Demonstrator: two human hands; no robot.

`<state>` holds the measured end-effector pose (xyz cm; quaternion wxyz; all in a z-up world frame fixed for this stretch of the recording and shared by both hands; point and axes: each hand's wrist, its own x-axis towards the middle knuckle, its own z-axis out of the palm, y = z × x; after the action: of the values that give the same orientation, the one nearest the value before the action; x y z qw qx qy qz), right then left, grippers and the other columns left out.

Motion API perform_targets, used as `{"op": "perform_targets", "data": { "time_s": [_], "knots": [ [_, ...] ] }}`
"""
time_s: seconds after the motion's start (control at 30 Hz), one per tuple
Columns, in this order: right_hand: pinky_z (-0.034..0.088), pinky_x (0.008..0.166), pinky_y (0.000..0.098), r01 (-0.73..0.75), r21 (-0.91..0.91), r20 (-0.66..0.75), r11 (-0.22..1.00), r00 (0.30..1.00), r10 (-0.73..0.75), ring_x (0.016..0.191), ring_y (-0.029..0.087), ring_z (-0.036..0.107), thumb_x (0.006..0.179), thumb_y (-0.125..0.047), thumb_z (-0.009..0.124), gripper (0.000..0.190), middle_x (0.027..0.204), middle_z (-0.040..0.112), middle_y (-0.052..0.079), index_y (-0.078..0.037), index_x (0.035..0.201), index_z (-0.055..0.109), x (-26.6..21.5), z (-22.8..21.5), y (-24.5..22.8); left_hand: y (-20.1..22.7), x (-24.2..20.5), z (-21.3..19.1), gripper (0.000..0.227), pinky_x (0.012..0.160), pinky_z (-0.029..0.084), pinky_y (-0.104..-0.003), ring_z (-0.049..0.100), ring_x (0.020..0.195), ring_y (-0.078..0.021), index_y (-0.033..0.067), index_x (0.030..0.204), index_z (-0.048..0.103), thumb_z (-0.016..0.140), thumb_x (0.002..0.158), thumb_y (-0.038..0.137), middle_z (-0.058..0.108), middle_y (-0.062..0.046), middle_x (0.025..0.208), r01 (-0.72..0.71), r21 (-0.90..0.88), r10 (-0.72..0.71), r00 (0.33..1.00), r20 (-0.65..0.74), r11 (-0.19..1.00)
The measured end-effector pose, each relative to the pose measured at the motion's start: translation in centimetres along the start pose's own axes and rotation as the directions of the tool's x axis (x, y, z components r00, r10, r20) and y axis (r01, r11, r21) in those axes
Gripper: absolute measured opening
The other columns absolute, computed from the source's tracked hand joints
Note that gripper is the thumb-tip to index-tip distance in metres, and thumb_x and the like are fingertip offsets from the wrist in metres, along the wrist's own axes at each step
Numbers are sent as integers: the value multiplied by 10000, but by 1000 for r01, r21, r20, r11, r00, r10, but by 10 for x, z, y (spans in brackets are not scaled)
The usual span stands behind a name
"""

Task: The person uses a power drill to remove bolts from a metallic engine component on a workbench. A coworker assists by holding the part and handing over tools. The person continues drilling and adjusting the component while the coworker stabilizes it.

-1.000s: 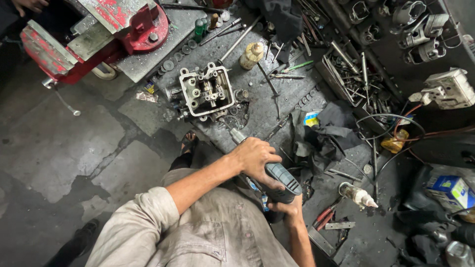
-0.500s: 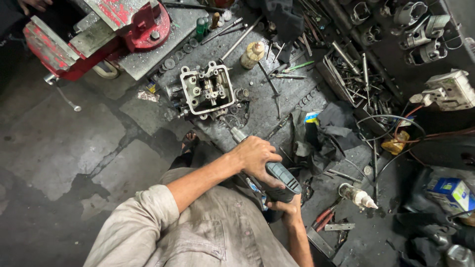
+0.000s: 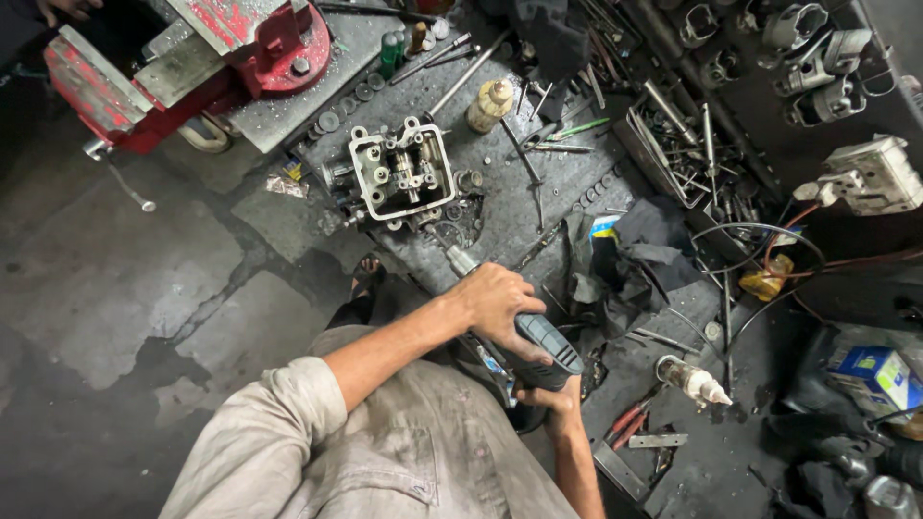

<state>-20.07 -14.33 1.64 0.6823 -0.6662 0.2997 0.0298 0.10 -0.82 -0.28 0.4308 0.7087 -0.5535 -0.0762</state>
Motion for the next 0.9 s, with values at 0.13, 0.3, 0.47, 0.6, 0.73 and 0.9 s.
{"op": "perform_targets", "data": {
  "time_s": [0.13, 0.3, 0.47, 0.6, 0.73, 0.9],
  "knots": [
    [515, 587, 339, -18, -8, 23, 1000, 1000, 18, 633, 216, 645, 483, -100, 703, 498, 746, 682, 110, 62, 954, 678, 3, -2, 5, -1, 0, 1, 711, 565, 535, -425, 686, 666, -310, 137, 841, 789, 708, 648, 817, 675, -92, 701, -32, 6, 32, 998, -47, 999],
    [530, 595, 335, -21, 26, -13, 999, 1000, 22, 650, 204, 656, 447, -74, 688, 533, 760, 691, 87, 31, 968, 669, 4, 1, 6, -2, 0, 0, 698, 565, 535, -422, 688, 666, -303, 140, 805, 780, 696, 665, 819, 671, -88, 691, -6, 20, 7, 1000, -10, 1000],
    [519, 569, 353, -52, 110, -28, 993, 998, 55, 601, 233, 634, 444, -63, 693, 531, 708, 671, 112, 32, 966, 668, 1, 5, 9, -2, 0, 3, 691, 564, 533, -418, 687, 663, -301, 140, 784, 778, 701, 664, 816, 669, -85, 682, -30, 34, 31, 999, -23, 999],
    [517, 567, 355, -64, 88, -7, 994, 998, 65, 596, 246, 642, 465, -87, 691, 481, 690, 673, 129, 70, 919, 671, -1, 7, 15, -3, -2, 3, 685, 574, 535, -417, 685, 663, -302, 139, 786, 776, 698, 671, 809, 668, -81, 687, -30, 4, 30, 999, -35, 1000],
    [503, 571, 344, -78, 96, -17, 992, 997, 80, 600, 238, 641, 453, -108, 675, 518, 691, 680, 129, 65, 941, 688, -4, 8, 22, -1, -4, 3, 692, 563, 536, -420, 685, 654, -303, 134, 767, 768, 700, 658, 813, 664, -88, 671, -10, 19, 9, 999, 32, 1000],
    [507, 591, 353, -75, 135, -10, 988, 997, 77, 611, 253, 648, 466, -122, 679, 508, 683, 679, 149, 81, 931, 680, -7, 12, 30, -1, -3, 7, 708, 553, 537, -426, 692, 661, -311, 129, 725, 750, 698, 638, 830, 672, -88, 677, 2, 41, -5, 997, 81, 999]
  ]
}}
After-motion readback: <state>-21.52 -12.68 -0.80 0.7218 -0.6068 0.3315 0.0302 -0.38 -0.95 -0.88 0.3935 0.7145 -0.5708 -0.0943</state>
